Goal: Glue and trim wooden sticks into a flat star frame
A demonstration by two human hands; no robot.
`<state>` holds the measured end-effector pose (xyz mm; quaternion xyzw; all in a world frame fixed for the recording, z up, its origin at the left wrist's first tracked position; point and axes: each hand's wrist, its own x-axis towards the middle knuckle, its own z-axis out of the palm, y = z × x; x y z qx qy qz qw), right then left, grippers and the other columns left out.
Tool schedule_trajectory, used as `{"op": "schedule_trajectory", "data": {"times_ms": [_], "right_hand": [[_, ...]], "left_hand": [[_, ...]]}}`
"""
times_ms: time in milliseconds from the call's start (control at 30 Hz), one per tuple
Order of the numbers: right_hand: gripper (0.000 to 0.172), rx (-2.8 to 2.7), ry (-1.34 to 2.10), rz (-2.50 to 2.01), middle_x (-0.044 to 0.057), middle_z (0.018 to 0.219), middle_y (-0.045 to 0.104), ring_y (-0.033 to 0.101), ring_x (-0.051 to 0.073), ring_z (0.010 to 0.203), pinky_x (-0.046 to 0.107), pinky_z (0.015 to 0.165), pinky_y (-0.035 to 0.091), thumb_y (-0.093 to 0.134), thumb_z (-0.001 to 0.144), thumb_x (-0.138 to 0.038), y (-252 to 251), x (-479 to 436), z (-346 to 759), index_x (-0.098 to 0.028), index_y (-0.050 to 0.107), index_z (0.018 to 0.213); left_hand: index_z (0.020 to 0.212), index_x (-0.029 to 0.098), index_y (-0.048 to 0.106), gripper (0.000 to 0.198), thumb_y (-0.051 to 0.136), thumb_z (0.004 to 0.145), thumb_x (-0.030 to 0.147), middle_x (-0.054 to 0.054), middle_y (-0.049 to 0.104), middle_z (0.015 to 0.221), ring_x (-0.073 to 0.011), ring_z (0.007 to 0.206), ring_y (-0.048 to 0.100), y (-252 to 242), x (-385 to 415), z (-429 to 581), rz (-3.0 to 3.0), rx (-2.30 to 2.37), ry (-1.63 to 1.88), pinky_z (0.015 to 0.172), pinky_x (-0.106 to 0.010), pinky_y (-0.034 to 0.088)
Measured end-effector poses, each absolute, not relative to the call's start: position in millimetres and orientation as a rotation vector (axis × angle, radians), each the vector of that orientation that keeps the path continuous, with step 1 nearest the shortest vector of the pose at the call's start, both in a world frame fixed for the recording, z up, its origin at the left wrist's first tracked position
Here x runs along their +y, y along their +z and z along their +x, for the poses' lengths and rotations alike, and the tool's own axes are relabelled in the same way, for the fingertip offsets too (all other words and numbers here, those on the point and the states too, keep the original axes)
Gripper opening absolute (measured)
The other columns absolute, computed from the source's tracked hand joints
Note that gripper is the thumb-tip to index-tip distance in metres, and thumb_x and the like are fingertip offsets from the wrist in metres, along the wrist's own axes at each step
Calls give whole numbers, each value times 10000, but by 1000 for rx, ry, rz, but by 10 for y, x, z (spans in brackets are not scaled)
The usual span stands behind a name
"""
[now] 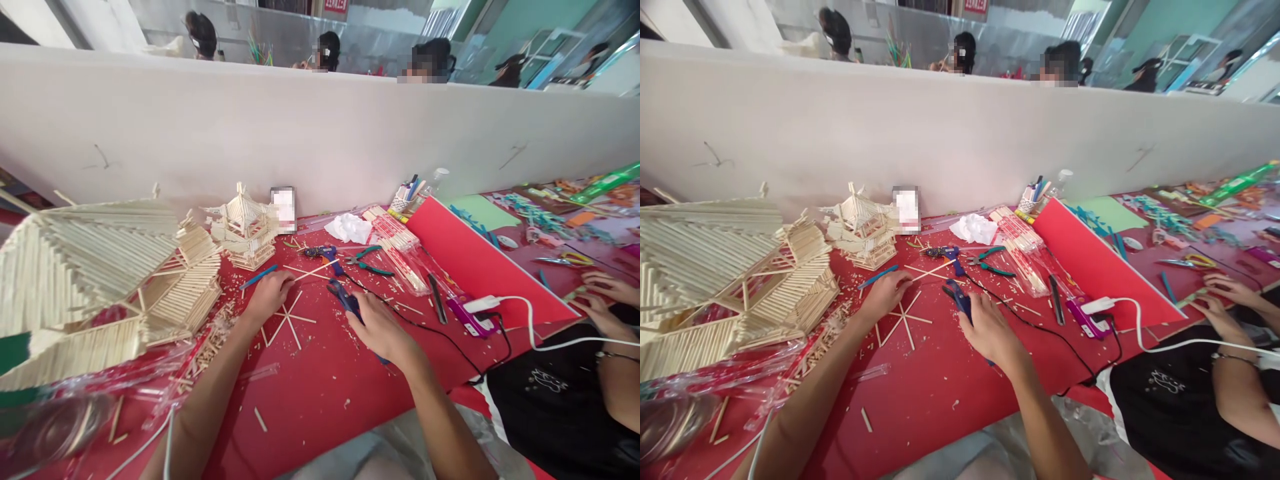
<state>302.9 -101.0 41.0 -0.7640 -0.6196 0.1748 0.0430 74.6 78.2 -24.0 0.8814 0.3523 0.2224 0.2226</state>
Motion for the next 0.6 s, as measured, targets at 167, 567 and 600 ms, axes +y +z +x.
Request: {"op": "schedule_trajectory", "data": {"times_ms": [167, 567, 600], "right_hand": [[467, -1807, 851, -2111, 207, 1376, 603, 607, 330, 1259, 434, 1017, 456, 320, 1078, -411, 452, -790, 2829, -144, 499, 1418], [515, -1845, 954, -1856, 223, 1468, 560, 536, 345, 1366, 504, 1104, 419, 297, 1085, -427, 177, -522, 2665, -153, 518, 1462], [516, -1846, 956, -1847, 223, 1463, 564, 537, 342, 1364, 502, 1100, 422, 293, 1086, -426, 176, -507, 2659, -150, 518, 1460]], "left_hand": [[979, 208, 721, 169, 562, 958, 157, -64, 762, 981, -212, 877, 706, -280, 802, 729, 2372, 982, 648, 816, -295, 532], [979, 212, 695, 134, 582, 944, 150, -40, 764, 971, -204, 918, 711, -296, 831, 718, 2238, 995, 697, 840, -289, 524], [979, 212, 696, 135, 580, 945, 153, -38, 764, 962, -202, 909, 710, -298, 832, 715, 2231, 996, 700, 836, -288, 524]]}}
